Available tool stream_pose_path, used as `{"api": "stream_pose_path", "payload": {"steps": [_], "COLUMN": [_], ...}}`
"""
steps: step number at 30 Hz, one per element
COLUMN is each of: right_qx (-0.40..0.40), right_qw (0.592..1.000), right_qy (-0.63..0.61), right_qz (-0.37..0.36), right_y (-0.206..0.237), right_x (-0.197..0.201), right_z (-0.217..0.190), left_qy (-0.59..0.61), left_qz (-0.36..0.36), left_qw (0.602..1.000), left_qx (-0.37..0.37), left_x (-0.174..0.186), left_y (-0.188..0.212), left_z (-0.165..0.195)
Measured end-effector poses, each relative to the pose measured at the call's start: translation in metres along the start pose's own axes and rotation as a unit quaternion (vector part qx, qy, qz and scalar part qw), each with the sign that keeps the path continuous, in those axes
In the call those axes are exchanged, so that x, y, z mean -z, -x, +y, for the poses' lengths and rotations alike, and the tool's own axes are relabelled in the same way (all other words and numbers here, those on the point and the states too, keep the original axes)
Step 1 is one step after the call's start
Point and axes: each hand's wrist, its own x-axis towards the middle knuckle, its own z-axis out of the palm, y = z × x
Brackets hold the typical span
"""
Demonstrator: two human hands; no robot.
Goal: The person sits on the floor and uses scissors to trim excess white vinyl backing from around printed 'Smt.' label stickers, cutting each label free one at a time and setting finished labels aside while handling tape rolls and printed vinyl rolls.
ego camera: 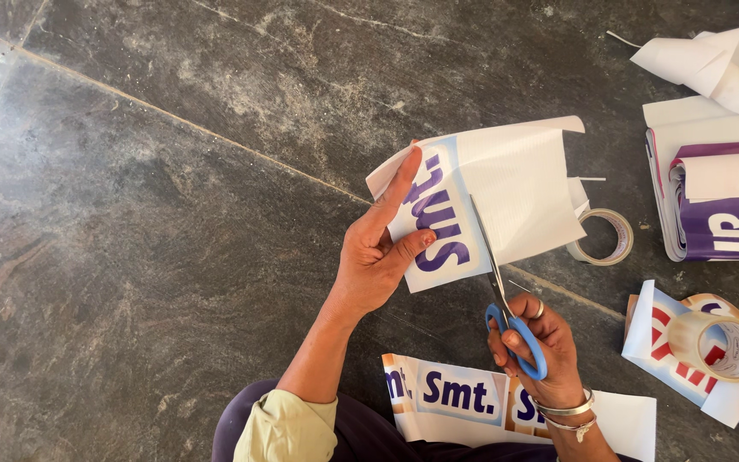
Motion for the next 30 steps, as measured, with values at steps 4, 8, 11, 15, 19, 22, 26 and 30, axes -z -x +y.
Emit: {"api": "stream_pose_path", "payload": {"steps": [4, 8, 11, 15, 19, 22, 26, 30], "right_qx": [0.0, 0.006, 0.008, 0.006, -0.009, -0.007, -0.008, 0.002], "right_qw": [1.0, 1.0, 1.0, 1.0, 1.0, 1.0, 0.999, 0.999], "right_qy": [-0.012, -0.005, -0.006, -0.006, -0.003, -0.025, -0.025, -0.022], "right_qz": [0.002, 0.005, 0.0, 0.007, 0.02, 0.014, 0.025, 0.037], "right_y": [0.0, 0.0, 0.0, 0.0, 0.001, 0.0, -0.001, -0.001], "right_x": [0.0, 0.003, 0.003, 0.001, -0.002, -0.003, -0.001, 0.0], "right_z": [0.0, -0.002, -0.003, -0.002, -0.002, -0.001, -0.003, -0.005], "left_qy": [0.008, 0.011, 0.01, 0.003, 0.009, 0.002, 0.014, 0.035], "left_qz": [-0.009, -0.015, -0.016, -0.016, -0.015, -0.015, -0.033, -0.04], "left_qw": [1.0, 0.998, 0.998, 0.999, 0.999, 1.0, 0.999, 0.997], "left_qx": [0.021, 0.066, 0.058, 0.033, 0.028, 0.028, 0.03, 0.061], "left_x": [-0.006, -0.012, -0.012, -0.011, -0.01, -0.01, -0.014, -0.021], "left_y": [0.0, 0.0, 0.0, -0.001, -0.001, -0.002, -0.002, -0.001], "left_z": [0.002, 0.004, 0.005, 0.004, 0.002, 0.003, 0.004, 0.003]}}
